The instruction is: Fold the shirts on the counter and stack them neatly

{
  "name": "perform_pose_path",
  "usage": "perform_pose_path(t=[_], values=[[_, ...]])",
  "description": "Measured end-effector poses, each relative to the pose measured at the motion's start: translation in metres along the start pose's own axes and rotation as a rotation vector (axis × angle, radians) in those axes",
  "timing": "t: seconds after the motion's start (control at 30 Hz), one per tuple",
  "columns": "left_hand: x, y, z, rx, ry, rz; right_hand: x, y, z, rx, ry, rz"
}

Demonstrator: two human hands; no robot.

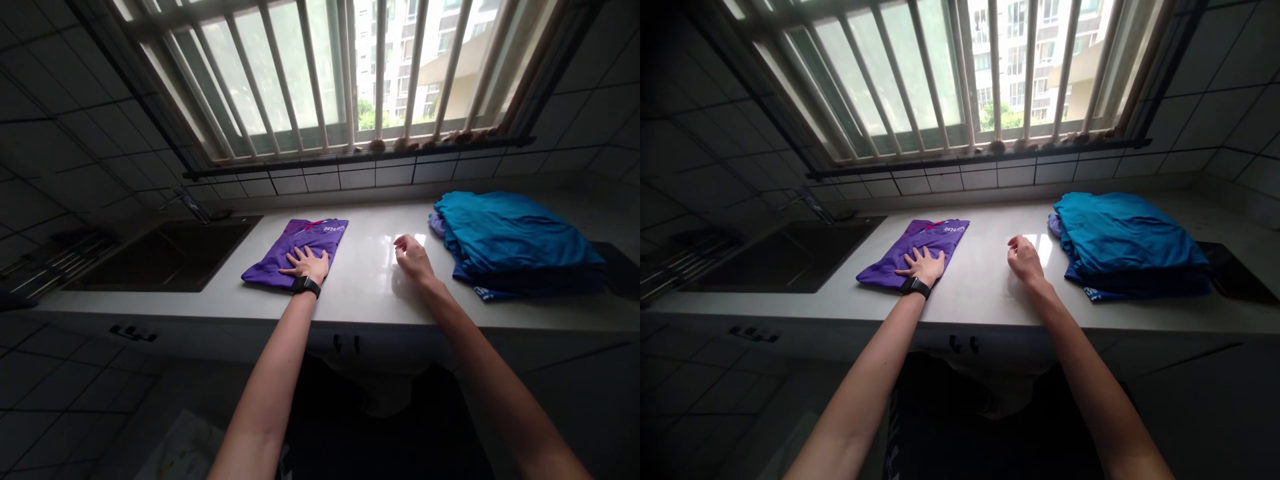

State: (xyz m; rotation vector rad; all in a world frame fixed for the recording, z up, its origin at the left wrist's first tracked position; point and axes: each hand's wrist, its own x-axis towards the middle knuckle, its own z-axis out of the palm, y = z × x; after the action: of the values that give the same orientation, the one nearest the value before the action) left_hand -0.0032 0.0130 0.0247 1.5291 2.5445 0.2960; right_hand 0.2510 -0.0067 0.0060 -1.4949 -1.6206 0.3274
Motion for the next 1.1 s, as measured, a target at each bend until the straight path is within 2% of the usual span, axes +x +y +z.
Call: perform_pose_path(t=[0.1,0.23,0.3,0.4,0.5,0.83,0.97,1.1], values=[[0.006,0.003,-0.008,0.021,-0.063,0.006,0.000,0.002,0.002,-0.033,-0.009,-0.011],[0.000,-0.012,-0.018,0.080,-0.174,0.319,0.000,0.001,0.005,-0.066,-0.023,-0.048],[-0.006,-0.021,-0.017,0.108,-0.207,0.417,-0.001,0.000,0.005,-0.065,-0.029,-0.066],[-0.011,-0.027,-0.008,0.102,-0.176,0.364,-0.002,-0.003,0.003,-0.068,-0.044,-0.063],[-0.007,-0.021,0.000,0.084,-0.143,0.300,-0.003,-0.004,0.001,-0.069,-0.065,-0.045],[0.033,0.000,0.012,-0.006,-0.069,0.118,-0.002,0.000,0.001,-0.080,-0.083,-0.019],[0.029,-0.002,0.010,-0.010,-0.010,0.146,-0.002,0.001,0.003,-0.083,-0.093,-0.027],[0.015,-0.007,0.003,-0.022,0.112,0.273,-0.001,-0.001,0.003,-0.076,-0.105,-0.030]])
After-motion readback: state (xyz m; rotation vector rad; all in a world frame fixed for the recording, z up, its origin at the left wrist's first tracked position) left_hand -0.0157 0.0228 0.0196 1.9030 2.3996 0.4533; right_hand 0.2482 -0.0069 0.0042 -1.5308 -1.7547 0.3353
